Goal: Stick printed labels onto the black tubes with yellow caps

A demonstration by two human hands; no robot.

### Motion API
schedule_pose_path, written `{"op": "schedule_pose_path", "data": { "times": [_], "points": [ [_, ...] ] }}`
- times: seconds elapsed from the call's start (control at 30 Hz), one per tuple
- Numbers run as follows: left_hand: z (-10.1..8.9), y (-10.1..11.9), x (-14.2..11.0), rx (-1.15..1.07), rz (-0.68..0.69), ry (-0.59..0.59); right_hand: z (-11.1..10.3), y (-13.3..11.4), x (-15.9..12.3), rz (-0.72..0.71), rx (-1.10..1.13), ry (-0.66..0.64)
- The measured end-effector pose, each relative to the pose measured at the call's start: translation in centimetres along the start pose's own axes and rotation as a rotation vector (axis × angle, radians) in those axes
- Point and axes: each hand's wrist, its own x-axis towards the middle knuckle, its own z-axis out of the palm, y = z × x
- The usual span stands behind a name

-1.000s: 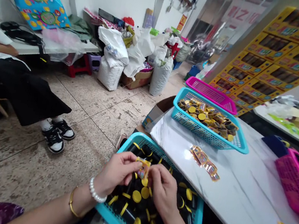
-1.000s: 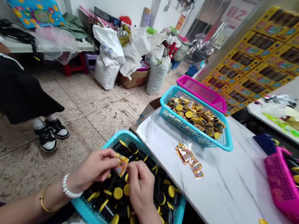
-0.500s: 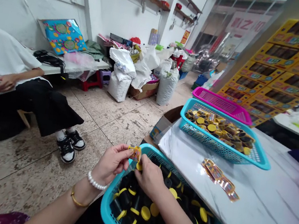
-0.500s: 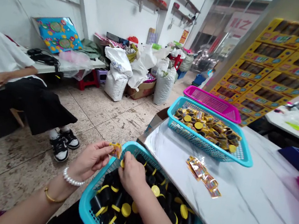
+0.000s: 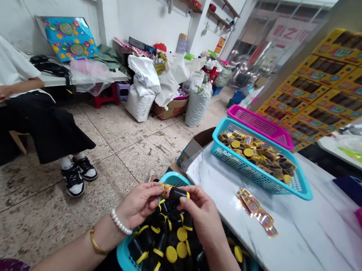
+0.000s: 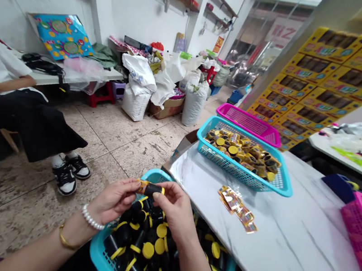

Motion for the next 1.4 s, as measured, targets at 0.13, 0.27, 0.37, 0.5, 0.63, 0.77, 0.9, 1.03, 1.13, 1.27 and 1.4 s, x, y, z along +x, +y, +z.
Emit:
{"op": "schedule_pose_path", "data": {
  "times": [0.13, 0.27, 0.37, 0.5, 0.63, 0.77, 0.9, 1.03, 1.13, 1.27, 1.4],
  "points": [
    [-0.1, 0.0, 0.0, -0.027, -0.015, -0.018, -0.3, -0.2, 0.0, 0.001, -0.088, 0.051],
    [0.0, -0.3, 0.1, -0.036, -0.012, -0.005, 0.0, -0.5, -0.1, 0.006, -0.047, -0.004],
    [0.1, -0.4, 0.1, -0.063, -0.031, -0.018, 0.4, -0.4, -0.2, 0.039, -0.037, -0.010],
    [0.1, -0.3, 0.0, -0.057, -0.023, -0.047, 0.5, -0.1, -0.4, 0.040, -0.074, -0.016],
    [0.2, -0.3, -0.3, 0.007, -0.002, -0.041, 0.4, 0.3, -0.4, 0.003, -0.106, -0.006],
    [0.3, -0.5, -0.3, 0.038, 0.008, -0.042, 0.5, 0.9, -0.6, -0.109, -0.188, 0.097],
    [0.3, -0.7, -0.3, 0.081, 0.017, -0.030, 0.9, 1.6, -0.9, -0.133, -0.152, 0.149],
    [0.6, -0.6, -0.8, 0.149, 0.032, -0.035, 0.7, 1.9, -1.2, -0.090, -0.043, 0.091],
    [0.9, -0.5, -1.3, 0.183, 0.135, 0.029, 0.1, 2.0, -1.6, -0.118, -0.087, 0.129],
    [1.0, -0.5, -1.7, 0.293, 0.289, 0.018, -0.3, 2.1, -2.2, -0.179, -0.145, 0.160],
    [0.7, -0.7, -1.5, 0.413, 0.140, -0.194, -0.3, 2.2, -2.9, -0.195, -0.170, 0.086]
  ]
}}
